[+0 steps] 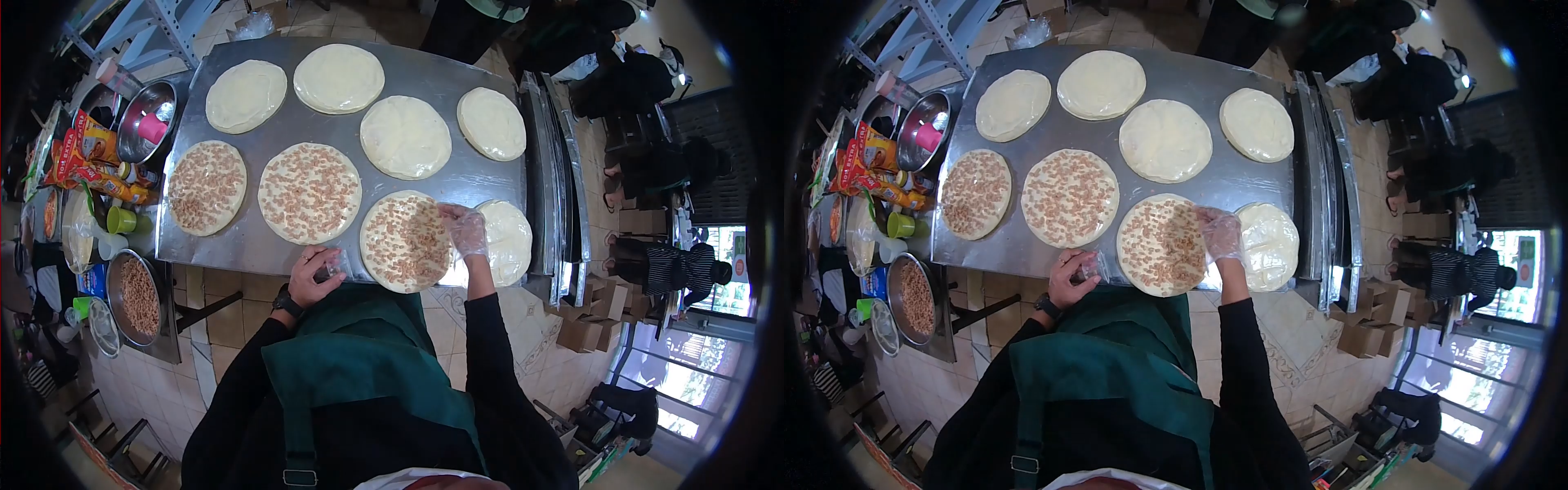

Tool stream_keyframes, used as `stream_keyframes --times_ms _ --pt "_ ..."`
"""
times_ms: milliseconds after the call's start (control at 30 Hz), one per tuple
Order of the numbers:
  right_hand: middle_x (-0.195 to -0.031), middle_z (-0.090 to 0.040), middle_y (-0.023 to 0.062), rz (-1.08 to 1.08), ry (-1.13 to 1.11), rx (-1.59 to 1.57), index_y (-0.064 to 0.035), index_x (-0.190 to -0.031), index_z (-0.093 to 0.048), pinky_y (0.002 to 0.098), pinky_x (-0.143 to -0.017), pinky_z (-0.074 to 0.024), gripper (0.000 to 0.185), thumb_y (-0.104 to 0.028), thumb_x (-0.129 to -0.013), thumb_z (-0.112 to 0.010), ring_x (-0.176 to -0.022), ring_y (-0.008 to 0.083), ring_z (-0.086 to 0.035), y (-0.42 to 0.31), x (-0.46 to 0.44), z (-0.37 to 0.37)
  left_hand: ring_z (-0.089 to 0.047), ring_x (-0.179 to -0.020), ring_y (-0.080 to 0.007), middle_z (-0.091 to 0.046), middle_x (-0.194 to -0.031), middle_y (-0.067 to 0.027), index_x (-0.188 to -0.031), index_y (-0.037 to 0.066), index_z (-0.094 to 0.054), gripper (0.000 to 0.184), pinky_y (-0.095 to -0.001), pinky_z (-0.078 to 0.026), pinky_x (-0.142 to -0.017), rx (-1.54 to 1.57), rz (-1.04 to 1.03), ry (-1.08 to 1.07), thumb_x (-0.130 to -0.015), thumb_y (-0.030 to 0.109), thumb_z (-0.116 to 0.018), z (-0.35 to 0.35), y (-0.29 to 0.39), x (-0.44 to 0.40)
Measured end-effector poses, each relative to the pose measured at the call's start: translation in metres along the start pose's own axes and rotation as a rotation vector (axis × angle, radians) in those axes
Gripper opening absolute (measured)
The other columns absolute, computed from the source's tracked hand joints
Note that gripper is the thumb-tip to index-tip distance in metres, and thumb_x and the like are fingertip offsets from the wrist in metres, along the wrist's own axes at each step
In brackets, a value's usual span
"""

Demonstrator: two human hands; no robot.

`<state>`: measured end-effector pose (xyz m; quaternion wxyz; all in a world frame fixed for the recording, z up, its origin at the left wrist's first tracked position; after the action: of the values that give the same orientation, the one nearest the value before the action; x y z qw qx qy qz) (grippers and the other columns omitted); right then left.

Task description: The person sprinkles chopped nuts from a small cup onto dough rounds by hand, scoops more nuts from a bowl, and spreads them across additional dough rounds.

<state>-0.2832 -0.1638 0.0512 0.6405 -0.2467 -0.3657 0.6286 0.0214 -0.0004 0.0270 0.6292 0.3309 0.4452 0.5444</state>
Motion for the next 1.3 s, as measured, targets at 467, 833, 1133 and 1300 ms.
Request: stream_keyframes --times_ms 467,833,1133,1300 --pt "-0.09 -0.07 0.012 0.204 -0.111 0.142 -0.0071 -0.092 -0.073 0.0296 -0.077 -0.0528 0.017 -0.004 -0.079 -0.062 -0.083 0.0242 -0.067 -0.045 -0.03 -0.049 -0.064 -0.088 -0.0195 -0.056 -0.104 -0.01 -0.115 0.002 -0.061 0.046 -0.0296 -0.053 -0.078 0.032 0.008 -0.001 -0.073 0.012 -0.078 -0.001 -0.002 0.001" --pt "-0.089 -0.071 0.0123 0.14 -0.168 0.395 -0.0114 -0.095 -0.074 0.0323 -0.077 -0.0531 0.02 -0.016 -0.08 -0.061 -0.083 0.024 -0.069 -0.046 0.004 -0.023 -0.063 -0.084 -0.0184 -0.055 -0.102 -0.0098 -0.114 0.002 -0.062 0.046 -0.0284 -0.052 -0.077 0.037 -0.011 0.01 -0.072 0.012 -0.079 0.0 -0.001 0.0" --pt "-0.087 -0.069 0.014 0.097 -0.109 0.44 -0.0125 -0.097 -0.072 0.0379 -0.073 -0.0533 0.021 -0.021 -0.082 -0.061 -0.079 0.0303 -0.067 -0.054 0.047 0.003 -0.064 -0.085 -0.0188 -0.055 -0.102 -0.0094 -0.115 0.003 -0.062 0.047 -0.0288 -0.052 -0.077 -0.021 -0.024 -0.007 -0.072 0.012 -0.078 0.003 0.004 -0.003" --pt "-0.089 -0.068 0.0146 0.189 0.124 0.389 -0.0108 -0.091 -0.072 0.0385 -0.076 -0.0522 0.017 -0.018 -0.083 -0.059 -0.083 0.0311 -0.066 -0.025 0.01 0.007 -0.063 -0.085 -0.0187 -0.056 -0.102 -0.0092 -0.114 0.003 -0.062 0.046 -0.029 -0.052 -0.077 0.011 0.002 -0.008 -0.072 0.012 -0.078 0.001 0.002 -0.001"
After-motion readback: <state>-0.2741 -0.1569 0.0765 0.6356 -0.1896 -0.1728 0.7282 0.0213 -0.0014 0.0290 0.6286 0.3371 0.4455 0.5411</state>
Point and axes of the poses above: each hand's wrist, its own x-axis away from the middle knuckle, its own z-axis out of the back of the hand, y = z × x, the point moved 1 cm from there along -x, towards the middle knuckle
